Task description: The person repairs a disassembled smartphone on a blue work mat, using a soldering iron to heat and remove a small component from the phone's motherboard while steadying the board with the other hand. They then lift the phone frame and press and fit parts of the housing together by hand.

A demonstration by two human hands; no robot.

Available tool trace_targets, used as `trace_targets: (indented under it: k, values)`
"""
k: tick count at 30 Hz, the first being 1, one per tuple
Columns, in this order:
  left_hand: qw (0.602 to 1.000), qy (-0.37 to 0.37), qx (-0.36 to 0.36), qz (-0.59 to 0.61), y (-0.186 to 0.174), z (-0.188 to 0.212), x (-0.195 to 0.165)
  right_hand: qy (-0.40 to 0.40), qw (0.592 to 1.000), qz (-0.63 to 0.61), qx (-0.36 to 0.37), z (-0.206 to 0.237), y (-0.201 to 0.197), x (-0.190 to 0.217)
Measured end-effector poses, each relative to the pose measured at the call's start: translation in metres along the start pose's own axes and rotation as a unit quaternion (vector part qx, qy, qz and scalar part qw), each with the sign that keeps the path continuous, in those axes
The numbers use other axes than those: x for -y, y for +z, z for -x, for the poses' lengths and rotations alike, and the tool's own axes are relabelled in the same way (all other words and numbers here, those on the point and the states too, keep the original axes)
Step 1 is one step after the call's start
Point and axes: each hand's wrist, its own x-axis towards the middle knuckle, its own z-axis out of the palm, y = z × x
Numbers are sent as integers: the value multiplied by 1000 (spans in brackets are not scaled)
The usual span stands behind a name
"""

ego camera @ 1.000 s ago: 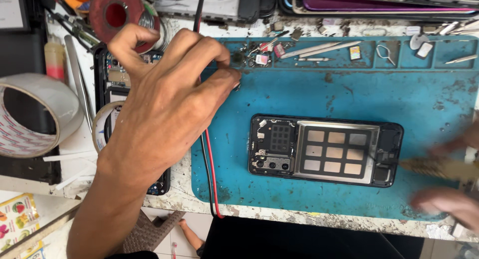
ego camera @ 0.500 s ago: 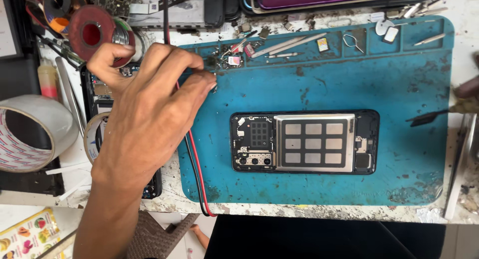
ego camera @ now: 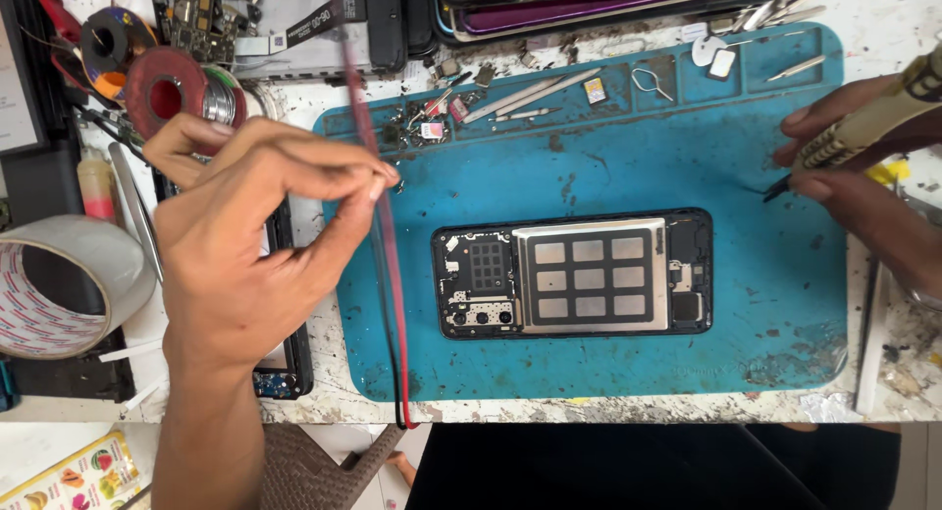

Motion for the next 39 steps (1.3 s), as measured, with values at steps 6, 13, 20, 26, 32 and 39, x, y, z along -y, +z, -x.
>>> trace_targets:
  k: [6,13,20,26,32,39]
  values:
    - [995,98,-5,28,2,-15,-26,-216,965,-145,39,32,-1,49]
    - [984,114,59,123,40,-17,-53,-310,909,-254,112,80,3,58]
    - [971,84,123,187,62,-15,-58,-387,909,-92,124,87,13,107]
    - [973,68,118,185,64,-8,-58,-370,916,-47,151,88,15,122]
    - [971,57,122,197,65,-7,-57,-357,907,-143,170,89,16,124]
    - [971,49,105,209,68,-5,-56,-352,900,-167,196,85,18,108]
